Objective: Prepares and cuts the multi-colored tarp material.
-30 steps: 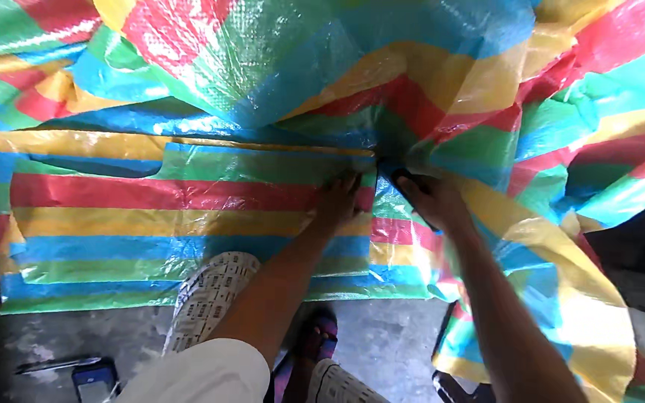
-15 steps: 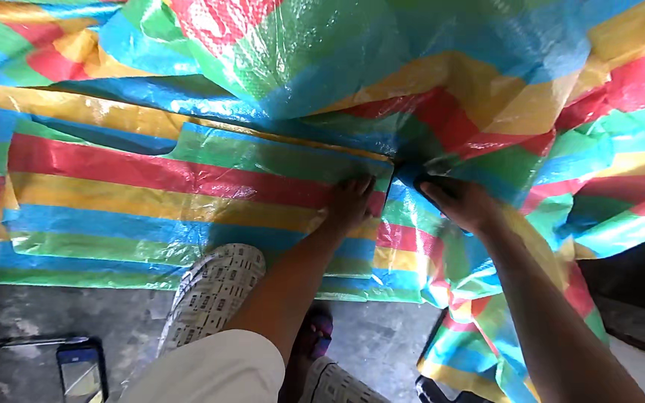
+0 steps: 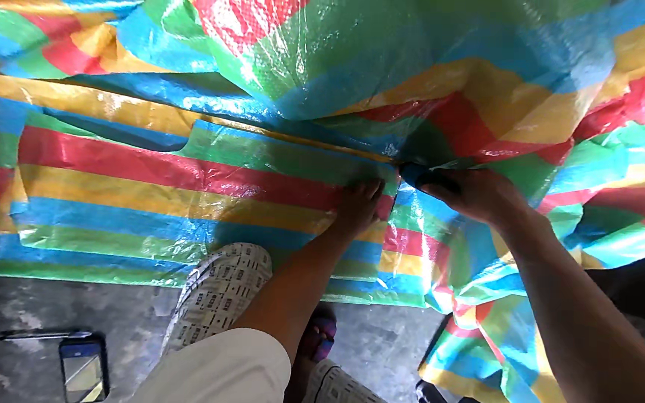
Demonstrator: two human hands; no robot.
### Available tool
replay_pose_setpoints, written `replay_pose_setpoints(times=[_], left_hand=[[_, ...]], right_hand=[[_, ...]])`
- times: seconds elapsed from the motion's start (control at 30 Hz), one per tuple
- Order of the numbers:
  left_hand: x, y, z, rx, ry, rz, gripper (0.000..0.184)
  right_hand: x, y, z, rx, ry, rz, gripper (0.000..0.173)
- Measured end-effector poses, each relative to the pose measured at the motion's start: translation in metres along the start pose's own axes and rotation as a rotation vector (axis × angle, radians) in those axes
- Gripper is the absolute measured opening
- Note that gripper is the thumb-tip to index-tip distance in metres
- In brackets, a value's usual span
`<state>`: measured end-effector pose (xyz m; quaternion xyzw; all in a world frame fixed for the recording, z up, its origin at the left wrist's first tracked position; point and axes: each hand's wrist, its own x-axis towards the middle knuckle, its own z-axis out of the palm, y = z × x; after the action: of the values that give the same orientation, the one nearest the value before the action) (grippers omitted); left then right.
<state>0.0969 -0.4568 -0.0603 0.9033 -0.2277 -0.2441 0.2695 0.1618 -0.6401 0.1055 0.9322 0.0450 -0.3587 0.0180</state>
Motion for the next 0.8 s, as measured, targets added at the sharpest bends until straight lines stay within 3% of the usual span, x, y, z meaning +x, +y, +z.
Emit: replay_pose_setpoints(times=[0.23, 0.37, 0.67, 0.8], left_hand=[[-0.002, -0.001, 0.004, -0.042, 0.044, 0.012, 0.078], [-0.003, -0.001, 0.004, -0.083, -0.007, 0.004, 0.075], [-0.007, -0.001, 0.005, -0.111, 0.061, 0.044, 0.067], [-0.007, -0.002, 0.008, -0.104, 0.054, 0.049, 0.077]], right_hand=[[-0.004, -0.031, 0.007, -0.05, 0.037, 0.046, 0.056], [0.001, -0.04, 0.01, -0.036, 0.072, -0.002, 0.054], [0.009, -0.055, 0.007, -0.019, 0.068, -0.035, 0.05], [0.012, -0.059, 0.007, -0.001, 0.051, -0.054, 0.053]])
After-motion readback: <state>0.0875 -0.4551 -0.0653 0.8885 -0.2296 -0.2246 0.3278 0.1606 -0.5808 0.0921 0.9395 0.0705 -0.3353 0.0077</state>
